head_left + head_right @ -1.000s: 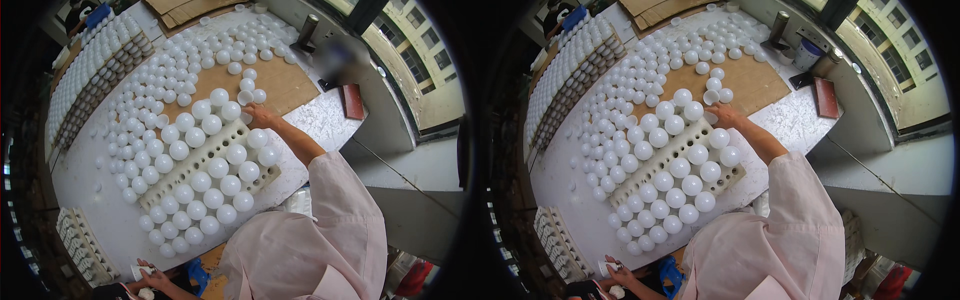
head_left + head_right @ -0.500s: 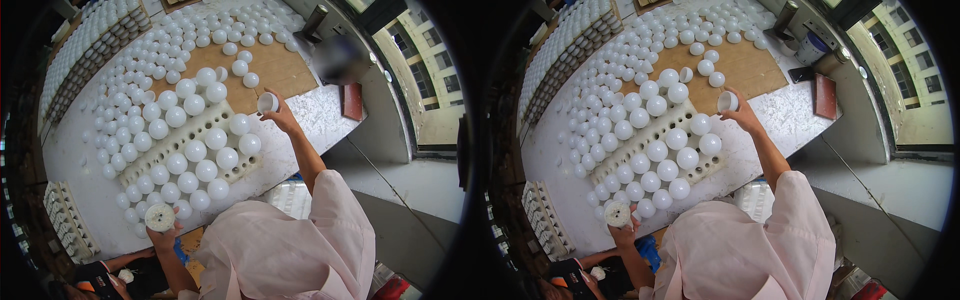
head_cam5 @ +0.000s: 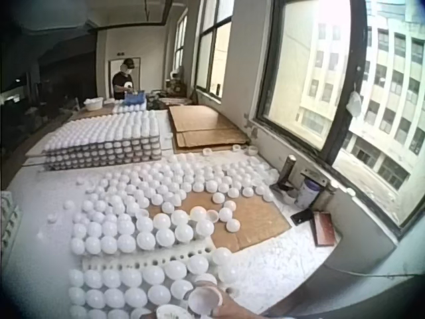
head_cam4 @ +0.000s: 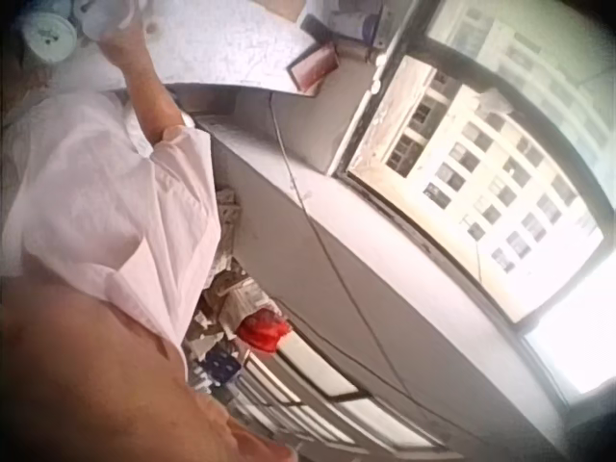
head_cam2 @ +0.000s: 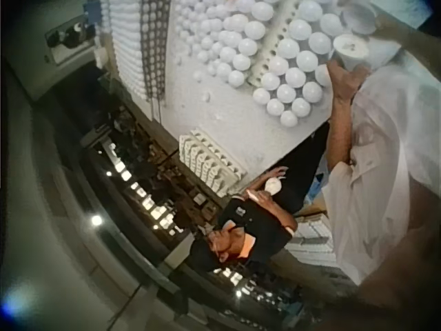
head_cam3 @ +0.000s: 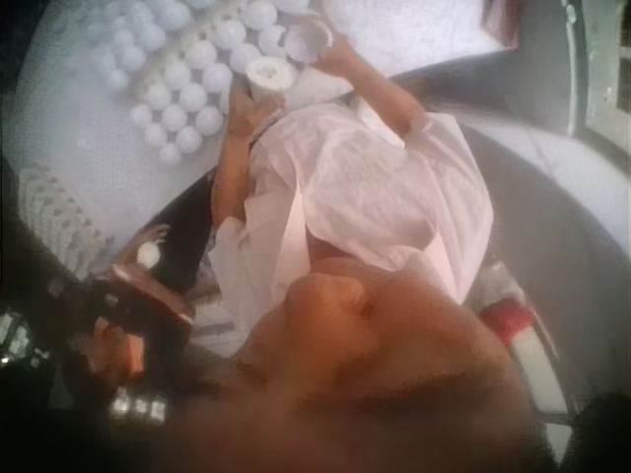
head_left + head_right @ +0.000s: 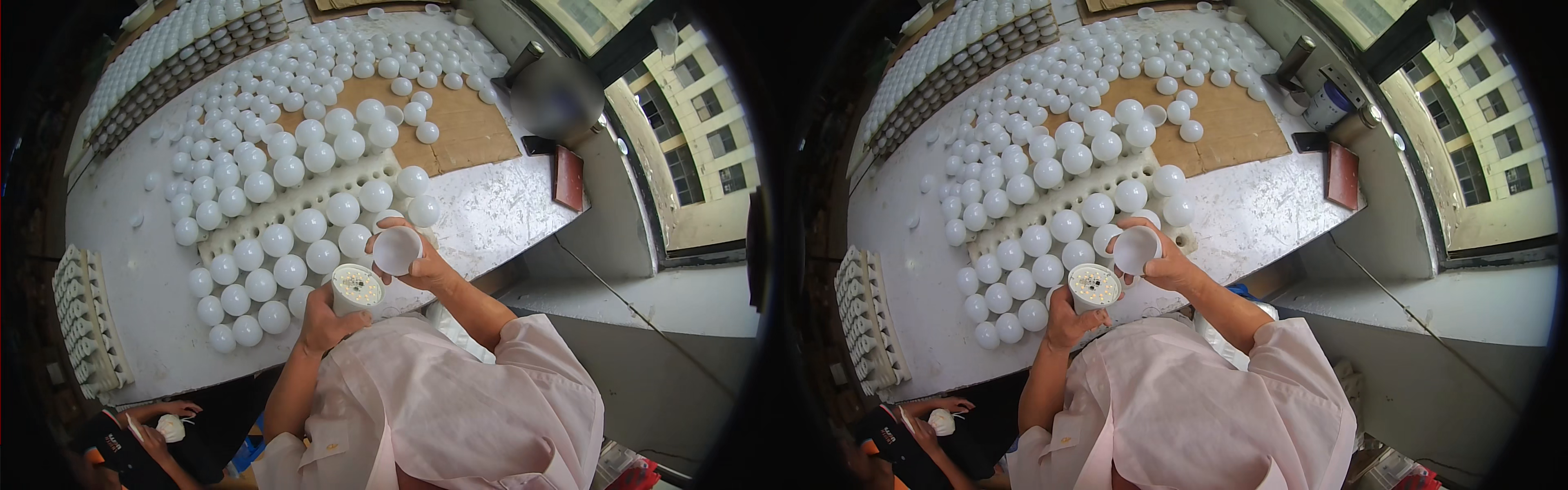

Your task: Assembling LED light bulbs by pressing the outer diffuser onto the base assembly and placing them into a holding tray.

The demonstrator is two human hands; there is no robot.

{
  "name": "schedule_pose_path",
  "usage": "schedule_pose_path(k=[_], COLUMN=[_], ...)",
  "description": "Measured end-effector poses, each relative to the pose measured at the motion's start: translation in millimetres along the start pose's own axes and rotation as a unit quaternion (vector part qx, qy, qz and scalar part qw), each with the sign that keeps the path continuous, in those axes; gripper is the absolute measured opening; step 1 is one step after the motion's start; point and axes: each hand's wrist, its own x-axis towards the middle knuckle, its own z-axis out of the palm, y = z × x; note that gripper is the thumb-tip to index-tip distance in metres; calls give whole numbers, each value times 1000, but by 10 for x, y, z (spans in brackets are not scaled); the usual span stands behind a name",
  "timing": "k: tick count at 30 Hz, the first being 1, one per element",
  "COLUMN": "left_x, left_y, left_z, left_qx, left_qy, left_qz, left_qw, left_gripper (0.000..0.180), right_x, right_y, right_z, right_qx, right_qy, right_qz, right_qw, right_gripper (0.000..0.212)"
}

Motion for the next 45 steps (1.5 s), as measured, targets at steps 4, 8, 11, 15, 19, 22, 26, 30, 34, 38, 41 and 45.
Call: schedule_pose_path(k=[4,8,11,15,19,22,26,30,34,38,41,45], left_x=[-211,-368,-461,-537,-593,-629,-644,-662,-666,-663,-663,-662], left_y=[-74,-71,-118,-99,-147,-191,-225,-148,-76,-33,78,78], left_z=[-108,-212,-287,-335,-406,-451,-484,-471,-563,-718,-714,-709], left_qx=[-56,-111,-114,-126,-136,-139,-142,-156,-94,115,198,223], left_qy=[18,23,19,31,37,31,28,29,21,13,0,4], left_qz=[38,50,42,65,66,56,62,56,32,-2,-34,-44], left_qw=[998,992,992,989,988,988,988,986,995,993,980,974], left_gripper=[38,36,36,36,36,36,35,34,38,50,54,53], right_x=[77,141,167,199,225,242,234,226,264,294,290,315], right_y=[188,309,358,422,465,491,532,571,403,200,217,312], right_z=[209,360,475,554,609,644,673,636,663,988,1143,1150], right_qx=[21,8,-18,-30,-38,-20,4,1,-252,-569,-629,-637], right_qy=[-27,-38,-37,-43,-41,-43,-42,-32,-59,-152,-152,-195], right_qz=[17,31,42,63,71,82,95,86,71,13,120,66], right_qw=[999,999,998,997,996,995,995,996,963,808,753,743], right_gripper=[86,86,80,79,78,78,77,79,79,85,82,78])
